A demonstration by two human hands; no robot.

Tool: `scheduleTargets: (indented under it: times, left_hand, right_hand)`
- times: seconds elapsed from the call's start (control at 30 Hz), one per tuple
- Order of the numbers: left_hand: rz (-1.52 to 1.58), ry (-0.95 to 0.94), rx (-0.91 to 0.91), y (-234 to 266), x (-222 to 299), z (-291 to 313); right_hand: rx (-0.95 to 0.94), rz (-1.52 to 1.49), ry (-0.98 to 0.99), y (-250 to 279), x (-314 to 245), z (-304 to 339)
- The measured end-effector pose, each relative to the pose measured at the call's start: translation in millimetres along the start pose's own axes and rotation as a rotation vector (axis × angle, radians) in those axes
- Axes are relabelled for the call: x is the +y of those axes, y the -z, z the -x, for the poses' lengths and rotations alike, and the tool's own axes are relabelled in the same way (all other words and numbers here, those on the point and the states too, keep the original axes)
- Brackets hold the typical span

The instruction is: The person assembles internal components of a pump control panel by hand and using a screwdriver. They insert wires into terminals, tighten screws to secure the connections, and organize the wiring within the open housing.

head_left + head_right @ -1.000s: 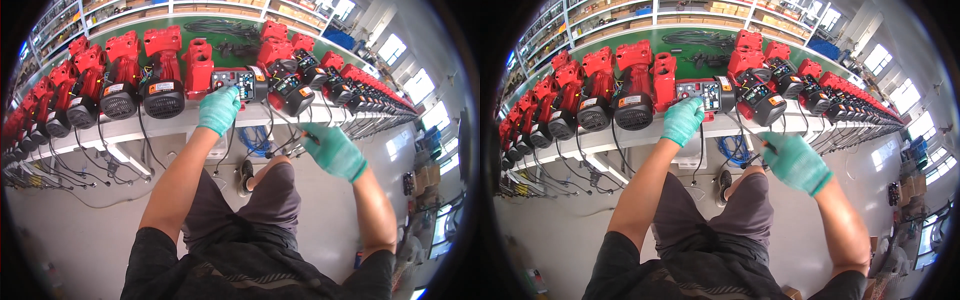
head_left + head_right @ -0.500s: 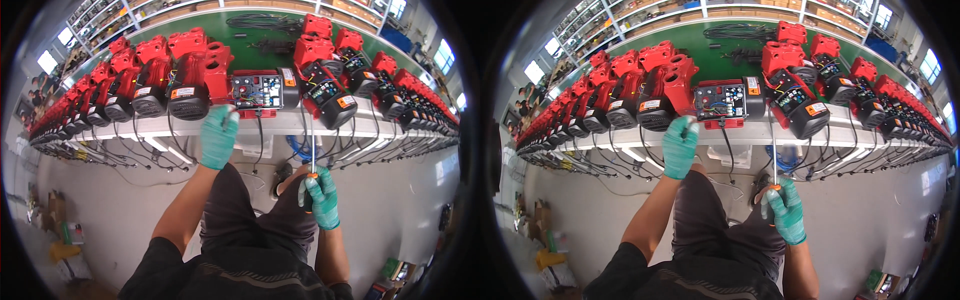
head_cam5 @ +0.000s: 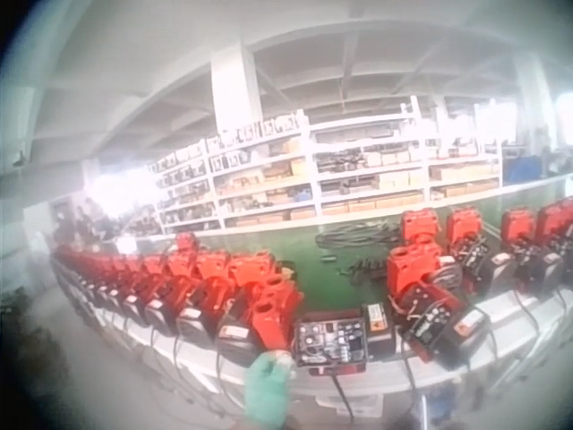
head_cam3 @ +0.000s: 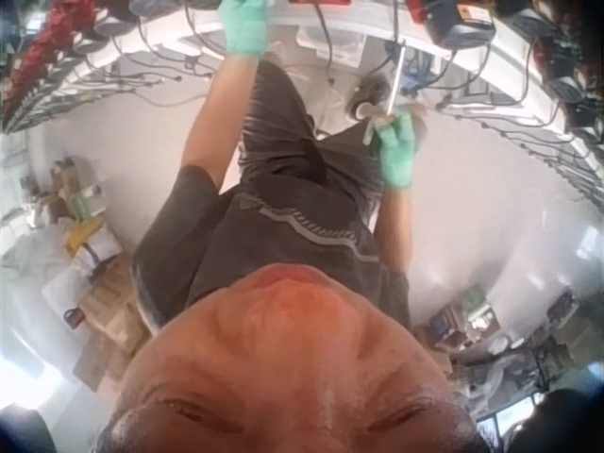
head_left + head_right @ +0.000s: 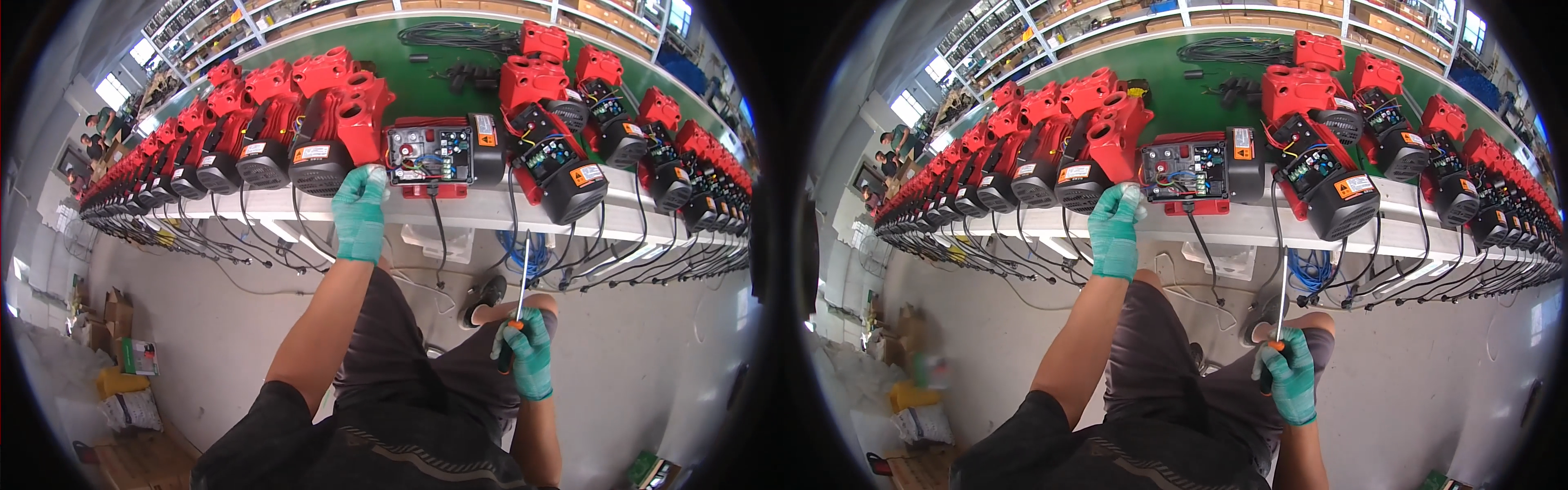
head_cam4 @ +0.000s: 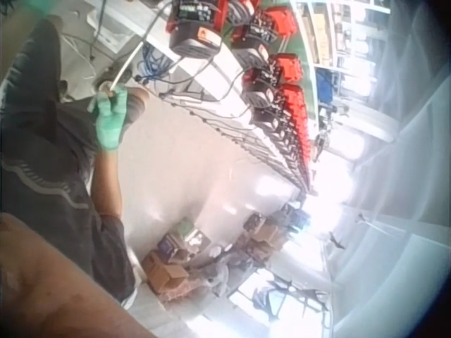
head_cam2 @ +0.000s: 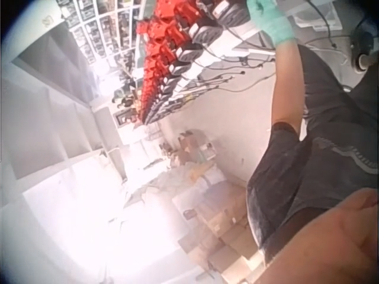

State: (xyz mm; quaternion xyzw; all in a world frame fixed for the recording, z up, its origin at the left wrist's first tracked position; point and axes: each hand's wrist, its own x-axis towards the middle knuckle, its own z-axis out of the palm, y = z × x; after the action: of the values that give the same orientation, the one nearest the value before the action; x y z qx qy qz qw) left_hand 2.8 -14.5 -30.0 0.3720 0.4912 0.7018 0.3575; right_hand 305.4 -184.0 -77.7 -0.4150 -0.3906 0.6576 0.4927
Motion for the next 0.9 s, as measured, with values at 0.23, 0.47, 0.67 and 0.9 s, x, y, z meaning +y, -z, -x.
scheduleTargets:
  times: [0.23,0.47,0.67,0.9]
  left_hand:
    - [-0.609,-0.684,-0.109,-5.4,5.4,14.0]
    - [-0.683,-0.626,-0.325,-34.9,19.4,2.0]
    - [-0.646,-0.633,-0.185,9.7,33.1,7.2]
    - [-0.749,-0.463,-0.224,26.1,26.6,5.0]
  right_hand:
    - [0.071,-0.003,-0.01,21.2,6.8,9.6]
    - [0.192,0.113,0.057,30.7,-21.1,12.5]
    - [0.644,0.454,0.304,74.0,-98.8,-36.4]
    - [0.506,1.339,0.333,183.0,-142.8,-138.4]
